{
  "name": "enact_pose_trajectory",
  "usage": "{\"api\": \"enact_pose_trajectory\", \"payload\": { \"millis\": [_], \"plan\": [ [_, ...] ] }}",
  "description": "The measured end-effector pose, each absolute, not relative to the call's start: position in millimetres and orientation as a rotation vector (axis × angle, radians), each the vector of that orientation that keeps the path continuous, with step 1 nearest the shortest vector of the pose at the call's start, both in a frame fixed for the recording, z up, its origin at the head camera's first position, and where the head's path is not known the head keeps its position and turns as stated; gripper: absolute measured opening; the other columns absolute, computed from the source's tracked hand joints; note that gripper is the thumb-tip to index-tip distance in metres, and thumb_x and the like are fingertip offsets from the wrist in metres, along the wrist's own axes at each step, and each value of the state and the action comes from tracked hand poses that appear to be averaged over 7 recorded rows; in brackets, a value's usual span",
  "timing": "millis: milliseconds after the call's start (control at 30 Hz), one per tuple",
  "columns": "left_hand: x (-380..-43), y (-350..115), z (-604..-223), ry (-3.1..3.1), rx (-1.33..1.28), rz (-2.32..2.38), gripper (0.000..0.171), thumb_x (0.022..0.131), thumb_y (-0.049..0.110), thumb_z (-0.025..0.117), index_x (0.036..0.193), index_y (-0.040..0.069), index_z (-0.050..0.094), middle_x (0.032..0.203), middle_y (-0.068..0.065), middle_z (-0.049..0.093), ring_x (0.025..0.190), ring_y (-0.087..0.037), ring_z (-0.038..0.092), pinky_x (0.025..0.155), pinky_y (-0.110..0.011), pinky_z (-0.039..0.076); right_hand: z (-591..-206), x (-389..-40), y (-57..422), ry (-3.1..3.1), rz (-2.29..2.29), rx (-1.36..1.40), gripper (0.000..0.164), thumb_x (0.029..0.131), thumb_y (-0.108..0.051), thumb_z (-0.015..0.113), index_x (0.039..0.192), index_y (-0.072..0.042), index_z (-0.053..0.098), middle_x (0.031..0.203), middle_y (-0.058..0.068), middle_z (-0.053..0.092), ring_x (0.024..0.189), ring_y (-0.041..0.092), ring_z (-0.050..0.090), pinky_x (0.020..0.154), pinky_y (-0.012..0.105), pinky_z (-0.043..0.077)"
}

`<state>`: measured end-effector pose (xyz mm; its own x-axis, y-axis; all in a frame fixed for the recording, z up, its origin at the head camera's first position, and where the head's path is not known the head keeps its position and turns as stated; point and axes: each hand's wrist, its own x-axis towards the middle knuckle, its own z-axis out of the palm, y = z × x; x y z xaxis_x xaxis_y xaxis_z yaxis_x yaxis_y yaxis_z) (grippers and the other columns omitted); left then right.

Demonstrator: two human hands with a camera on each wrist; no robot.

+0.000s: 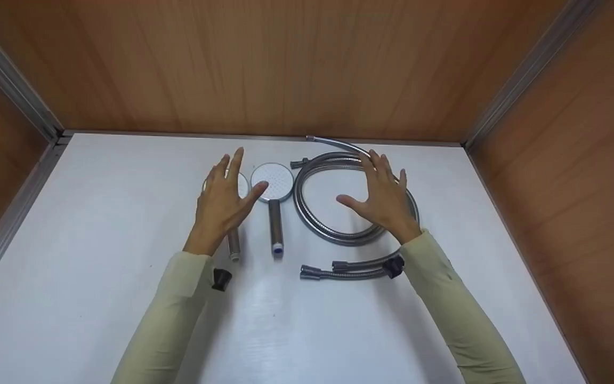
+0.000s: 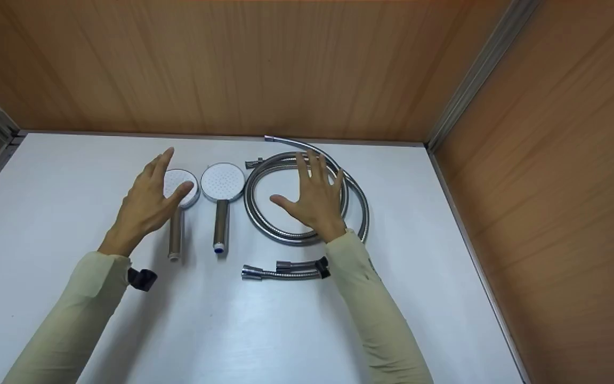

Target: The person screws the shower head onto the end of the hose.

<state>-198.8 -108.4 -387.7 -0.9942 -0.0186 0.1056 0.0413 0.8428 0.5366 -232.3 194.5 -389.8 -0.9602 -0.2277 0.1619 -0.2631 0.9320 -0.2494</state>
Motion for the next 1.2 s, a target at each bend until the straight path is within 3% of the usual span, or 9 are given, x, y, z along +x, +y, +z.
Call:
{"api": "enact_pose_trajectory", "payload": {
  "millis": [100, 267, 433, 633, 800, 1033, 1200],
  "plan": [
    [-195.9, -104.5, -392.4, -2.873, -0.001, -1.038, 0.089, 0.086, 0.073, 0.039, 0.154, 0.022, 0.009, 0.156, -0.02, 0.023, 0.138, -0.045, 0.03, 0.103, -0.069, 0.037, -393.4, -226.7, 197.4, -2.942, 0.466, 0.406, 0.102, 0.077, -0.063, 0.065, 0.152, -0.012, 0.017, 0.159, 0.012, 0.016, 0.147, 0.033, 0.014, 0.116, 0.068, 0.011],
    [-192.3, -93.8, -401.3, -2.815, 0.027, -1.411, 0.094, 0.086, 0.074, 0.034, 0.153, 0.014, 0.007, 0.153, -0.023, 0.028, 0.138, -0.043, 0.032, 0.113, -0.059, 0.032, -404.2, -216.4, 199.2, -2.924, 0.557, 0.46, 0.11, 0.071, -0.052, 0.077, 0.152, -0.01, 0.015, 0.158, 0.012, 0.017, 0.146, 0.031, 0.018, 0.116, 0.066, 0.015],
    [-193.0, -82.1, -414.1, -2.722, 0.115, -1.653, 0.084, 0.093, 0.063, 0.036, 0.15, 0.007, 0.013, 0.147, -0.026, 0.036, 0.134, -0.042, 0.039, 0.112, -0.054, 0.036, -420.7, -203.9, 198.8, -2.898, 0.659, 0.524, 0.11, 0.068, -0.043, 0.083, 0.151, -0.009, 0.019, 0.157, 0.014, 0.022, 0.145, 0.031, 0.021, 0.116, 0.065, 0.019],
    [-190.4, -67.1, -433.7, -2.65, 0.278, -1.805, 0.072, 0.098, 0.054, 0.036, 0.147, 0.003, 0.02, 0.141, -0.025, 0.044, 0.126, -0.04, 0.048, 0.106, -0.05, 0.043, -440.8, -190.5, 200.8, -2.899, 0.774, 0.595, 0.107, 0.068, -0.038, 0.085, 0.15, -0.009, 0.023, 0.156, 0.014, 0.023, 0.143, 0.032, 0.026, 0.113, 0.068, 0.022],
    [-190.6, -55.7, -447.5, -2.6, 0.365, -1.817, 0.07, 0.097, 0.049, 0.043, 0.143, -0.001, 0.027, 0.139, -0.028, 0.044, 0.127, -0.041, 0.046, 0.107, -0.051, 0.042, -456.2, -180.8, 201.4, -2.956, 0.884, 0.601, 0.104, 0.067, -0.034, 0.086, 0.15, -0.013, 0.025, 0.156, 0.014, 0.024, 0.142, 0.034, 0.028, 0.115, 0.065, 0.021],
    [-195.6, -49.5, -460.2, -2.548, 0.554, -1.907, 0.075, 0.094, 0.046, 0.048, 0.141, -0.007, 0.025, 0.14, -0.034, 0.038, 0.13, -0.043, 0.041, 0.112, -0.05, 0.038, -483.1, -166.5, 204.0, -3.0, 0.954, 0.663, 0.099, 0.069, -0.034, 0.084, 0.148, -0.012, 0.029, 0.154, 0.014, 0.028, 0.139, 0.037, 0.032, 0.114, 0.055, 0.032],
    [-200.6, -48.1, -472.4, -2.563, 0.662, -1.926, 0.079, 0.091, 0.046, 0.052, 0.141, -0.008, 0.023, 0.139, -0.034, 0.039, 0.129, -0.042, 0.043, 0.112, -0.05, 0.038, -494.6, -159.0, 210.3, -3.029, 1.024, 0.714, 0.09, 0.072, -0.037, 0.081, 0.145, -0.01, 0.036, 0.15, 0.014, 0.033, 0.138, 0.035, 0.035, 0.116, 0.051, 0.033]
  ]
}}
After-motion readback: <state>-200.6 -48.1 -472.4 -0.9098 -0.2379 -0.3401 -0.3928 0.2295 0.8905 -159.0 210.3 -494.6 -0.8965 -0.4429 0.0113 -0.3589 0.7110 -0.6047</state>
